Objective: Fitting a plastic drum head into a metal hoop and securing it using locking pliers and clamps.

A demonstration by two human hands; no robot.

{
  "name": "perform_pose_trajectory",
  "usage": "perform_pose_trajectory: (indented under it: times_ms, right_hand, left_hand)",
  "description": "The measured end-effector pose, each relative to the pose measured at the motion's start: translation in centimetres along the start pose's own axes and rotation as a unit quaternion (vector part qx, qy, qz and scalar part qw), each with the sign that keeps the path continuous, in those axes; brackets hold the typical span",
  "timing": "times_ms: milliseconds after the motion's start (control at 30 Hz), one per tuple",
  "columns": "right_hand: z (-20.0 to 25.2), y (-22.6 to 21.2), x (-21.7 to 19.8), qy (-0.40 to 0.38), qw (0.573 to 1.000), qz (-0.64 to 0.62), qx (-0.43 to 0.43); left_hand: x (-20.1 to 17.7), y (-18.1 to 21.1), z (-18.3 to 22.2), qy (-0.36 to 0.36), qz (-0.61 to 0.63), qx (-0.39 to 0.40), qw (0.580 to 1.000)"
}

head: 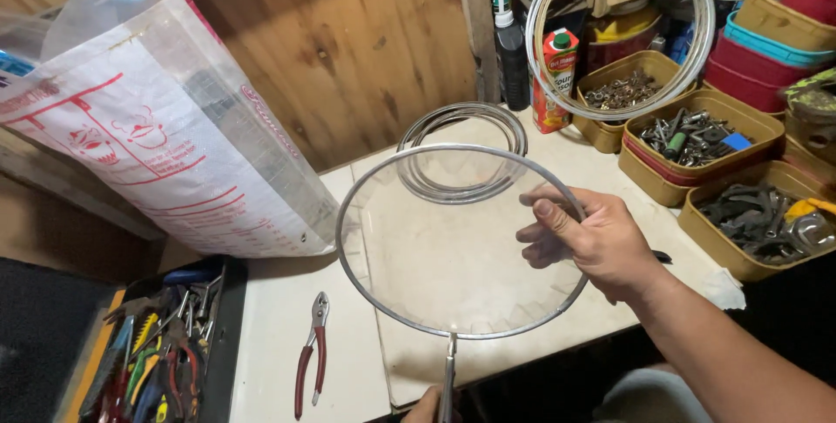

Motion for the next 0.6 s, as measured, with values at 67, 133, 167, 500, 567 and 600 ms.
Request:
perform_pose_trajectory:
  times_ms: [67,133,167,500,567,600]
  right_hand:
    - [0.1,-0.2,0.2,0.005,1.000,-0.001,0.008]
    - [-0.1,0.0,0.1,0.002,1.000,-0.004,0.004]
    - [-0.2,0.0,0.1,0.000,1.000,-0.006,0.000]
    - [0.5,-0.4,0.6,0.010,1.000,0.013,0.003]
    - [0.7,-0.6,0.9,0.008,1.000,0.008,0.005]
    - [0.7,-0.6,1.0,0.008,1.000,0.007,0.004]
  left_hand:
    - [0.7,-3.6,-3.7,-0.083,-0.042,0.090,0.992]
    - [0.7,-1.2,-1.3,-0.040,-0.039,0.061,0.997]
    - [0.6,-0.1,-0.2,0.003,-0.035,0.033,0.999]
    - [0.6,-0.3,-0.2,-0.002,-0.113,0.033,0.993]
    - [-0.3,3.2,2.8,0.002,-0.075,-0.008,0.997]
    - [0.5,2.0,1.8,0.003,-0.075,-0.008,0.997]
Point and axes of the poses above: each hand's wrist, its own z-axis away from the middle knuckle, its own x-axis out of the palm, y = z × x, the point moved 2 cm from there along -z, towards the middle knuckle, and after that the axes turned 8 degrees about x, right-handed, at the moved point
